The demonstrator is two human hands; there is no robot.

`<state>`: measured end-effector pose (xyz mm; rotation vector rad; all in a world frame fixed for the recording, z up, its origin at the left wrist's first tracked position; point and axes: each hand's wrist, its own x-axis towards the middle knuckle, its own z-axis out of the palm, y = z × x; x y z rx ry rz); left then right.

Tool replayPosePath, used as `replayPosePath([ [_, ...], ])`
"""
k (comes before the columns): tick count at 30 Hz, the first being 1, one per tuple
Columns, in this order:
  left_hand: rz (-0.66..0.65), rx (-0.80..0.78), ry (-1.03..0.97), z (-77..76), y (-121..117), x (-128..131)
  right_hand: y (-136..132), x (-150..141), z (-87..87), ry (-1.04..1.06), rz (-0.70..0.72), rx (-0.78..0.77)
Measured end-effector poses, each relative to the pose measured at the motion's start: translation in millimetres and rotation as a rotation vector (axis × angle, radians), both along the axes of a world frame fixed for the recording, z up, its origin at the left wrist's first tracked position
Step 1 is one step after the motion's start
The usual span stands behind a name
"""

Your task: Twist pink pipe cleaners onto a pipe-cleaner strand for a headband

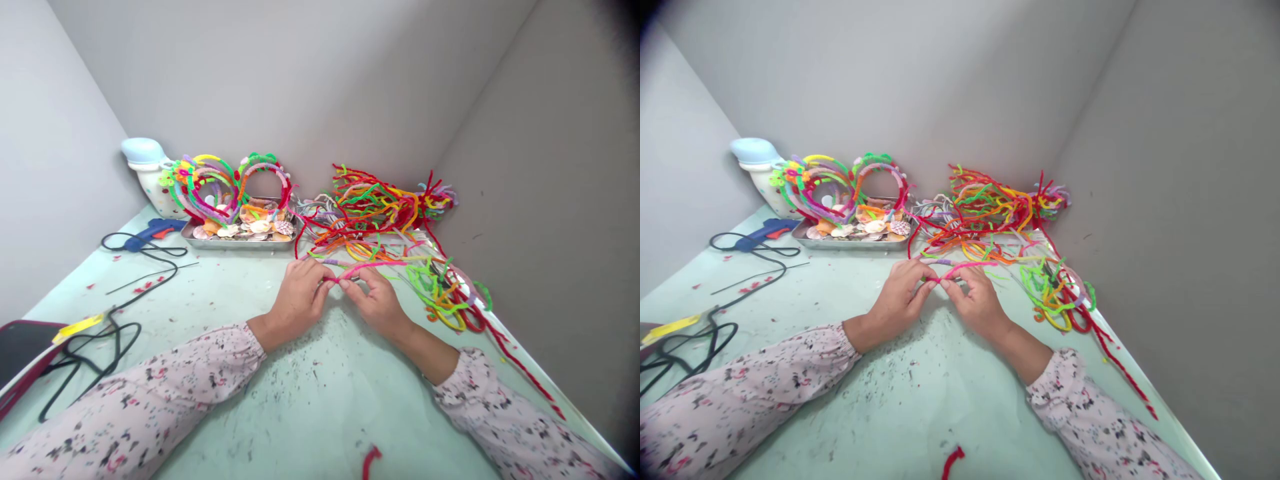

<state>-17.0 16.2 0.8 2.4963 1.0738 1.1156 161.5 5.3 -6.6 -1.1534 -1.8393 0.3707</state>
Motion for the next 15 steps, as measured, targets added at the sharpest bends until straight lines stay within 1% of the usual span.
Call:
replayPosePath([
  [7,-0.013,-0.009,0.001,-0.4,0.5,0.6,0.7,-1.0,1.8,-0.033,0.013,0.022],
  [15,-0.017,-0.007,0.009,0.1,-0.4,0.7,0.4,-1.3,3.3,-0.024,0.019,-0.020],
])
